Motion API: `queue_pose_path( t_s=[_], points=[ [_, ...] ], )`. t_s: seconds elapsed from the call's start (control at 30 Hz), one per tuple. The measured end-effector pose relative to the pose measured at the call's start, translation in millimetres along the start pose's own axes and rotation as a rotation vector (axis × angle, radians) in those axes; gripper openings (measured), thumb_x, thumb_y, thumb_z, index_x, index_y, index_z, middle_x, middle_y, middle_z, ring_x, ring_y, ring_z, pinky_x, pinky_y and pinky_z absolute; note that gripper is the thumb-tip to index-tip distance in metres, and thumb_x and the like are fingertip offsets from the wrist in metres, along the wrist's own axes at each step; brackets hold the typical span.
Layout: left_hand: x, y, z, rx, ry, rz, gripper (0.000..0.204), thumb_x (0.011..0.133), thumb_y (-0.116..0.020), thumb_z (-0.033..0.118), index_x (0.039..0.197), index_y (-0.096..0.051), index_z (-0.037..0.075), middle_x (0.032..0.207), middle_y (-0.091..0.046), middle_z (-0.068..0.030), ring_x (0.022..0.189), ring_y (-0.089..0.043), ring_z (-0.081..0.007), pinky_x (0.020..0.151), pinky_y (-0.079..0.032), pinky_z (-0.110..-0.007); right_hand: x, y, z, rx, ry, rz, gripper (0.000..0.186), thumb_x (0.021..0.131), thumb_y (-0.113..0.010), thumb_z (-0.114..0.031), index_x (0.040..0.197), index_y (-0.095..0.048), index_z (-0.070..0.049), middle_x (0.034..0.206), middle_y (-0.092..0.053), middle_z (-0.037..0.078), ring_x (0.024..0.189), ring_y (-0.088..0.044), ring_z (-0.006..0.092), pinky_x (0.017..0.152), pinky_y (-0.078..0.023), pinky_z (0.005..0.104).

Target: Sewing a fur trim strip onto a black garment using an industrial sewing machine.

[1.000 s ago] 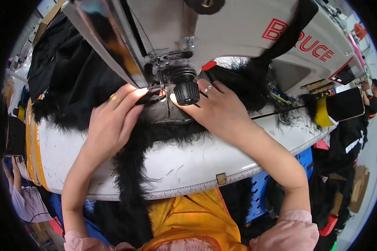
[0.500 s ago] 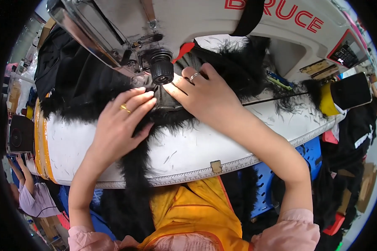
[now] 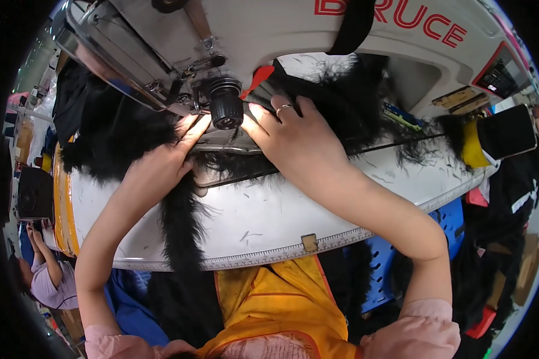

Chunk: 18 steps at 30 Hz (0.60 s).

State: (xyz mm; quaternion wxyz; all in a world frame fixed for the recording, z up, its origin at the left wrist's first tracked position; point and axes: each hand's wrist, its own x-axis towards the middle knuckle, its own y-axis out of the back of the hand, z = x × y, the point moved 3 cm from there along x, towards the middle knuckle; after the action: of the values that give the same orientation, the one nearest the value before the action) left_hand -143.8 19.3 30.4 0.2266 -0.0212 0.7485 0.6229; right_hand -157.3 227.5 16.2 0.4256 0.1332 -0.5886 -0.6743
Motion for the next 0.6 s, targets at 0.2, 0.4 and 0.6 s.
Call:
queue_pose_path(
  t_s=[0.2, 0.4, 0.6],
  points=[
    [-9.5, 5.6, 21.6, 0.156, -0.447, 0.661, 0.04, 0.079, -0.056, 0.006, 0.119, -0.054, 0.007, 0.114, -0.056, -0.0045, 0.103, -0.061, -0.0209, 0.057, -0.054, -0.027, 3.5, -8.8, -8.1, 0.036, 0.118, 0.033, 0.047, 0.083, -0.053, -0.011, 0.13, -0.054, -0.01, 0.129, -0.055, 0.005, 0.115, -0.054, 0.0218, 0.096, -0.043, 0.0351],
    [-1.8, -7.6, 7.1, 0.262, -0.385, 0.748, 0.033, 0.077, -0.057, 0.009, 0.109, -0.06, 0.014, 0.112, -0.058, 0.0035, 0.102, -0.062, -0.0143, 0.05, -0.047, -0.025, 11.7, -4.0, -5.1, 0.145, 0.071, 0.013, 0.044, 0.083, -0.053, -0.01, 0.127, -0.056, -0.01, 0.127, -0.056, 0.005, 0.112, -0.056, 0.0209, 0.095, -0.044, 0.034],
    [-20.5, -21.7, -12.3, 0.231, -0.471, 0.829, 0.04, 0.079, -0.056, 0.01, 0.118, -0.063, 0.015, 0.117, -0.064, 0.0031, 0.095, -0.065, -0.0125, 0.047, -0.043, -0.024, 9.7, -7.4, -2.4, 0.092, 0.034, 0.024, 0.044, 0.082, -0.053, -0.009, 0.125, -0.059, -0.012, 0.12, -0.06, 0.005, 0.107, -0.057, 0.0225, 0.093, -0.044, 0.035]
  ],
)
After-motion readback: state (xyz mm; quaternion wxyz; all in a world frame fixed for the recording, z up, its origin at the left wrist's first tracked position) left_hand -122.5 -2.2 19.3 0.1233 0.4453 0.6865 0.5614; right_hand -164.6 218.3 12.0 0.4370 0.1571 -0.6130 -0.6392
